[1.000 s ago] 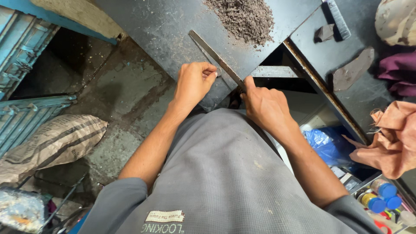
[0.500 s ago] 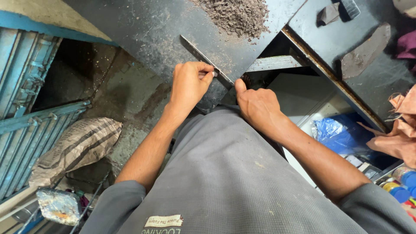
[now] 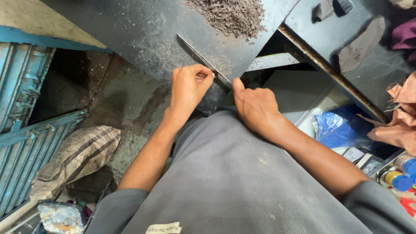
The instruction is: The person holds a small dark metal piece in the left hand and uses a flat metal file in the right hand to file its surface on a metal workbench. The person repeatedly files the same piece, generating metal shavings that accumulate on the bench.
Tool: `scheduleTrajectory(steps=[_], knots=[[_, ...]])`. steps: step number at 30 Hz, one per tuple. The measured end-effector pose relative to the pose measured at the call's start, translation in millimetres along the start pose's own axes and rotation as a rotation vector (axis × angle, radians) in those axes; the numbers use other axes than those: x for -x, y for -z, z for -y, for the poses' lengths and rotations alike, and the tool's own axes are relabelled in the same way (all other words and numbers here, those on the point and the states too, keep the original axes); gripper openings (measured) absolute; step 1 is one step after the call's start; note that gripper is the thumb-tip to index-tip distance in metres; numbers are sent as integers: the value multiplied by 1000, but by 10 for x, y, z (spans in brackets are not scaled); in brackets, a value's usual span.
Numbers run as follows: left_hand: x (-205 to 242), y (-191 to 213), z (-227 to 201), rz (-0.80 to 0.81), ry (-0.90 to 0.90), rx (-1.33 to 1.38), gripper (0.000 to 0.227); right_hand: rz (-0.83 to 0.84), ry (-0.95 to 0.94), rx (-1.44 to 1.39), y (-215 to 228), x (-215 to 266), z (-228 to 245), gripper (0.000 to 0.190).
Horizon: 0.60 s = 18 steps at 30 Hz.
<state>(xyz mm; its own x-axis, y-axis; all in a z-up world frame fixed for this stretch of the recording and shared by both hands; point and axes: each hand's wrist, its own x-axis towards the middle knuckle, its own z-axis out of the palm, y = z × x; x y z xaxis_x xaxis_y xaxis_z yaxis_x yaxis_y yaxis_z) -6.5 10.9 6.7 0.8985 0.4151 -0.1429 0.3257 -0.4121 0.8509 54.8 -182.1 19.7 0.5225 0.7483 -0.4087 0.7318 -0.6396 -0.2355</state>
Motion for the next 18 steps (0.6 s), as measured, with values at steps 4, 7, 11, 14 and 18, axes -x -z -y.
scheduleTrajectory(steps=[4,7,11,14,18], knots=[[45,14,-15,-9,-84,-59,11,59,11,1,44,77,34,11],[33,44,-43,1,-113,-98,11,39,19,23,9,34,93,11],[42,41,-63,-3,-131,-137,12,40,-20,44,28,22,121,10],[45,46,-74,-3,-131,-114,12,38,-34,37,120,28,144,10],[41,46,-94,1,-200,-141,11,79,15,57,212,-22,96,15]])
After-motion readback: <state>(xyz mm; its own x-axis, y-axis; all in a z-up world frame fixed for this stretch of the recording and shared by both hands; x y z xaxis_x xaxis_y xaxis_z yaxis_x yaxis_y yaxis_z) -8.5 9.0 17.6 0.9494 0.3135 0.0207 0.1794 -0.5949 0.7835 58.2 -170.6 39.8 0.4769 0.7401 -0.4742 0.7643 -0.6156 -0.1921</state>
